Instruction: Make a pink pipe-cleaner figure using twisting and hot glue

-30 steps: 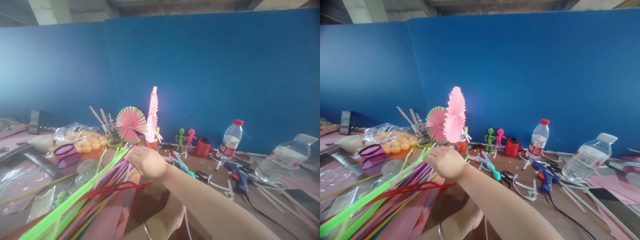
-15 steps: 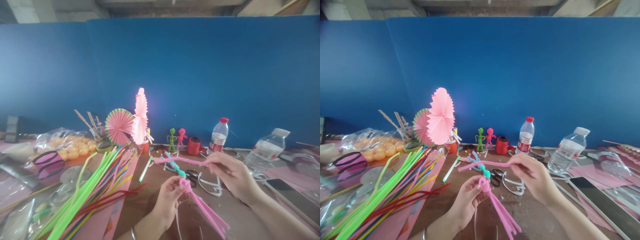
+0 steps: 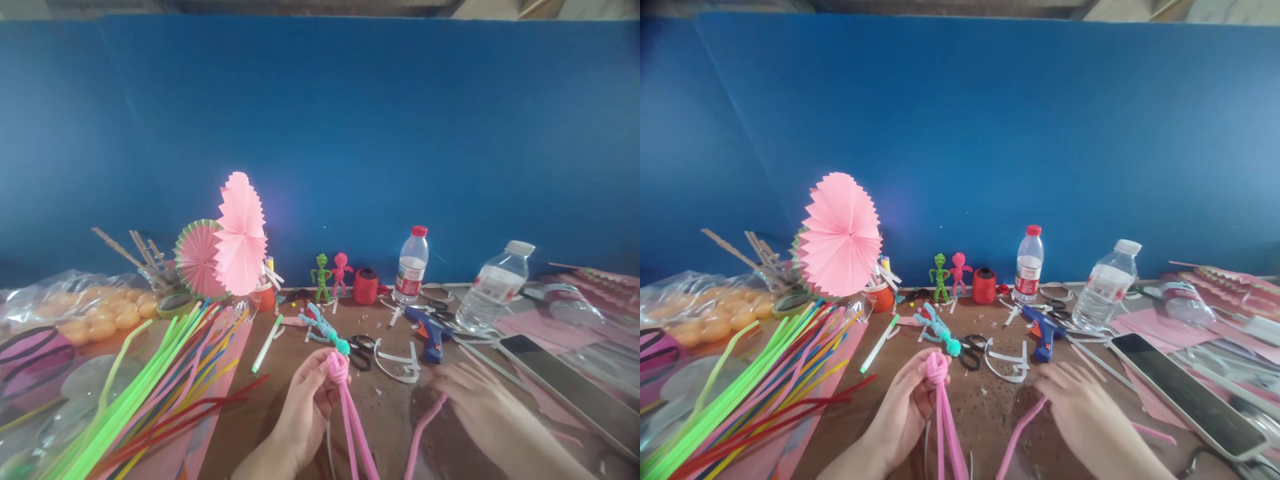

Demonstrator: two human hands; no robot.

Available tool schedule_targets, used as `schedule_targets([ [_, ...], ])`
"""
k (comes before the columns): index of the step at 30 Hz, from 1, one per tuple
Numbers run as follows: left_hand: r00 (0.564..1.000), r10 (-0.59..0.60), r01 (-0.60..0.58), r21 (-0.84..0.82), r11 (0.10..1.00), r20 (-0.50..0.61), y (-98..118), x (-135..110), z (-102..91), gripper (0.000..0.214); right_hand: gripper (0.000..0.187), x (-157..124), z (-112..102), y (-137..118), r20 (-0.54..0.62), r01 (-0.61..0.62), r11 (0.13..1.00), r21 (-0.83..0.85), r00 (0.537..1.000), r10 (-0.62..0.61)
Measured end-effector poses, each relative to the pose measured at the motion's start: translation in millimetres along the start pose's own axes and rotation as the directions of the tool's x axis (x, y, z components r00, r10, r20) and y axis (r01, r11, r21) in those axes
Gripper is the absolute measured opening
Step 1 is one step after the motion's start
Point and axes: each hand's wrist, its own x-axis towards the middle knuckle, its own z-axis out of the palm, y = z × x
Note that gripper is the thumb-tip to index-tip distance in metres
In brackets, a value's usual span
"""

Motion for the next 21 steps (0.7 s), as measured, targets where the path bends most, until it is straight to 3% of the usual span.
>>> schedule_targets([
  [2, 1.0, 0.001, -0.001, -0.004, 1.0, 0.01, 1, -1, 2.2, 0.004, 0.042, 8, 4, -24, 0.042, 0.094, 0.996, 0.005, 0.995, -0.094],
  [4, 1.0, 0.0, 0.0, -0.021, 1.0, 0.004, 3, -2, 3.6, 0.008, 0.049, 15, 5, -45, 0.204, 0.19, 0.976, 0.101, 0.957, -0.208],
  [7, 1.0, 0.001, -0.002, -0.03, 1.0, -0.014, 3, -2, 4.5, 0.011, 0.049, 18, 0, -60, 0.308, 0.204, 0.951, 0.231, 0.912, -0.271],
  [10, 1.0, 0.013, -0.013, -0.004, 1.0, -0.006, 3, -2, 5.3, 0.01, 0.04, 15, -10, -59, 0.315, 0.22, 0.907, 0.358, 0.886, -0.339],
  [14, 0.999, 0.039, -0.038, 0.036, 0.999, -0.007, 4, -1, 7.6, 0.009, 0.03, 10, -18, -56, 0.292, 0.173, 0.899, 0.402, 0.906, -0.305],
  [19, 0.997, 0.076, -0.072, 0.147, 0.987, -0.027, 3, 0, 6.7, 0.007, 0.023, 6, 6, -53, 0.234, 0.304, 0.898, 0.317, 0.893, -0.385],
  [21, 0.995, 0.099, -0.09, 0.205, 0.974, -0.03, 2, 1, 4.9, 0.008, 0.024, 5, 16, -53, 0.193, 0.28, 0.923, 0.262, 0.922, -0.335],
])
